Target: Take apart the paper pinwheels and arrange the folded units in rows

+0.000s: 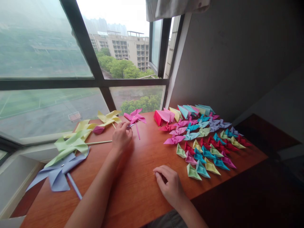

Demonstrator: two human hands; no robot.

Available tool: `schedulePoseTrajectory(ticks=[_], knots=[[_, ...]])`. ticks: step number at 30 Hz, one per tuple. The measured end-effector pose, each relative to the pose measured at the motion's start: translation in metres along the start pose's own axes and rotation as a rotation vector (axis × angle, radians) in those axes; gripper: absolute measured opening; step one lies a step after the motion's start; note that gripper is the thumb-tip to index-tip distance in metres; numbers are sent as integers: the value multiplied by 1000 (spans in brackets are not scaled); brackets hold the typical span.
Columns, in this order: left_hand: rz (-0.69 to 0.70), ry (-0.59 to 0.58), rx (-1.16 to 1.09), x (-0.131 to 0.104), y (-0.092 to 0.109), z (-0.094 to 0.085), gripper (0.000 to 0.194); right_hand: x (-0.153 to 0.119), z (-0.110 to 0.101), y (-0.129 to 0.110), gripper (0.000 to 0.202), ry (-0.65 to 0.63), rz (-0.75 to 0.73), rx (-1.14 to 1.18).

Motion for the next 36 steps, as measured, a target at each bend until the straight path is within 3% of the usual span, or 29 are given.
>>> schedulePoseTrajectory(ticks=[5,7,9,15,21,28,31,36], knots=[[-49,-193,-370,-31,22,-9,38,0,0,2,20,19,27,10],[-290,-398,-811,-49,31,-11,44,-1,0,2,21,29,62,24],[-451,-513,-1019,-65,39,-12,45,-2,0,3,23,42,104,52],[-623,-647,-1220,-89,49,-9,38,-3,1,9,34,126,223,157],[-604,-750,-1244,-97,55,-3,29,8,6,15,35,278,309,195],[-474,-835,-1157,-104,60,3,26,15,7,15,31,354,288,204],[-375,-785,-1008,-104,58,6,30,14,4,13,30,389,275,213],[-204,-607,-843,-98,49,8,28,13,3,11,28,409,238,181]])
Point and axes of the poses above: each hand's wrist, its own x-axis towards the middle knuckle, its own z-axis out of the palm, y = z × x, the point moved 1 cm from there along x, towards the middle knuckle, and after that the axes turned 6 degrees about -z, right-handed, at the moved point
